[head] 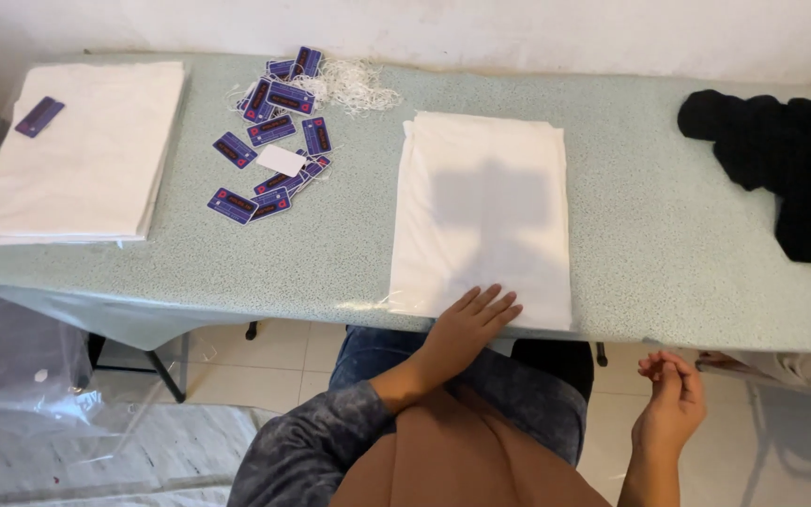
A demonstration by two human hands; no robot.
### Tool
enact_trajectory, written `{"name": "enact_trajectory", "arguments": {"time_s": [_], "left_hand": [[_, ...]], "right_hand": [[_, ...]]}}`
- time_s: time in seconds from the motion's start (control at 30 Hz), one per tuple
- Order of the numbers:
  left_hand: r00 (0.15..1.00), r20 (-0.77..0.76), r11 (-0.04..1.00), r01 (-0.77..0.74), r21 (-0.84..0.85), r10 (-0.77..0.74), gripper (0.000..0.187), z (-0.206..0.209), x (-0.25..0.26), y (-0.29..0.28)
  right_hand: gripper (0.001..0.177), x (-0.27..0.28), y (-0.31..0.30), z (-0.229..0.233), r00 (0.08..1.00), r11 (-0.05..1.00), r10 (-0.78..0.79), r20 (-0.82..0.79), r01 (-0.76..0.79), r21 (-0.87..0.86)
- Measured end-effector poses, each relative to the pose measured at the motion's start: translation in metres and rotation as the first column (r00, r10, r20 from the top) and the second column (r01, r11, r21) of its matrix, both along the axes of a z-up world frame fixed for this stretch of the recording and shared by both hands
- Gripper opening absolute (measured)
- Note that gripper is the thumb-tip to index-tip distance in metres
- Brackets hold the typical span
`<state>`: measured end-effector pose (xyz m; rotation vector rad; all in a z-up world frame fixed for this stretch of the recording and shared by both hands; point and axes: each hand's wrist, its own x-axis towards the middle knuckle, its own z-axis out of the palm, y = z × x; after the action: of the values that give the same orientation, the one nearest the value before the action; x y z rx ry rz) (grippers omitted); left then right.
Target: Folding a white t-shirt and attaching brand tags on a work table
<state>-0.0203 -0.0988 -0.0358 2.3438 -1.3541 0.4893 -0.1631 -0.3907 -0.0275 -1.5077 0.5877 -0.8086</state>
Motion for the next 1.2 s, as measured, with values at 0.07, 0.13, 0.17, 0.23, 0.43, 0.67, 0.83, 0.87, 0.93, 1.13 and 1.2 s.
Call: {"name": "enact_trajectory", "arguments": {"time_s": [0.07,0.13,0.17,0.23,0.43,0.67,0.83,0.87,0.93,1.13,1.2], "left_hand": [[1.000,0.024,1.000,-0.006,0.015,0.006,0.060,0.006,-0.003,0.013],[0.999,0.045,0.999,-0.016,0.032,0.014,0.056,0.012,-0.006,0.028],[1.000,-0.016,0.999,0.001,-0.047,-0.001,0.054,0.014,-0.005,0.037],[0.997,-0.076,0.993,-0.003,-0.118,-0.006,0.052,0.030,-0.010,0.055],[0.973,-0.200,0.984,-0.140,-0.108,0.117,0.059,0.030,-0.025,0.085],[0.963,0.099,0.967,-0.241,-0.086,0.249,0.045,0.004,-0.022,0.079],[0.979,0.041,0.979,-0.197,-0.062,0.199,0.047,0.002,-0.023,0.088],[0.982,0.027,0.980,-0.185,-0.079,0.187,0.047,0.001,-0.023,0.088],[0.986,0.013,0.981,-0.167,-0.098,0.169,0.048,0.002,-0.022,0.090],[0.977,0.063,0.973,-0.193,-0.129,0.203,0.042,0.004,-0.021,0.090],[0.978,0.076,0.980,-0.187,-0.063,0.192,0.046,0.009,-0.020,0.093]], "right_hand": [[0.015,0.005,-0.005,-0.010,1.000,1.000,-0.008,0.012,0.008,-0.002],[0.014,0.010,-0.007,-0.014,1.000,1.000,-0.013,0.020,0.013,-0.003],[0.015,0.014,-0.005,-0.013,1.000,0.999,-0.013,0.023,0.014,-0.050],[0.016,0.024,0.001,-0.008,1.000,0.996,0.002,0.025,0.000,-0.089],[0.016,0.066,0.033,0.012,0.988,0.988,0.155,-0.002,-0.155,0.013],[0.017,0.150,0.021,0.039,0.955,0.776,0.287,-0.072,-0.276,-0.567],[0.075,0.183,0.030,0.035,0.772,0.513,-0.019,-0.635,-0.537,-0.669],[0.070,0.183,0.030,0.033,0.795,0.496,-0.013,-0.607,-0.522,-0.694],[0.065,0.183,0.027,0.027,0.816,0.482,-0.012,-0.578,-0.502,-0.718],[0.060,0.183,0.021,0.014,0.858,0.392,-0.041,-0.512,-0.457,-0.798],[0.059,0.184,0.022,0.016,0.843,0.446,-0.052,-0.536,-0.461,-0.767]]}}
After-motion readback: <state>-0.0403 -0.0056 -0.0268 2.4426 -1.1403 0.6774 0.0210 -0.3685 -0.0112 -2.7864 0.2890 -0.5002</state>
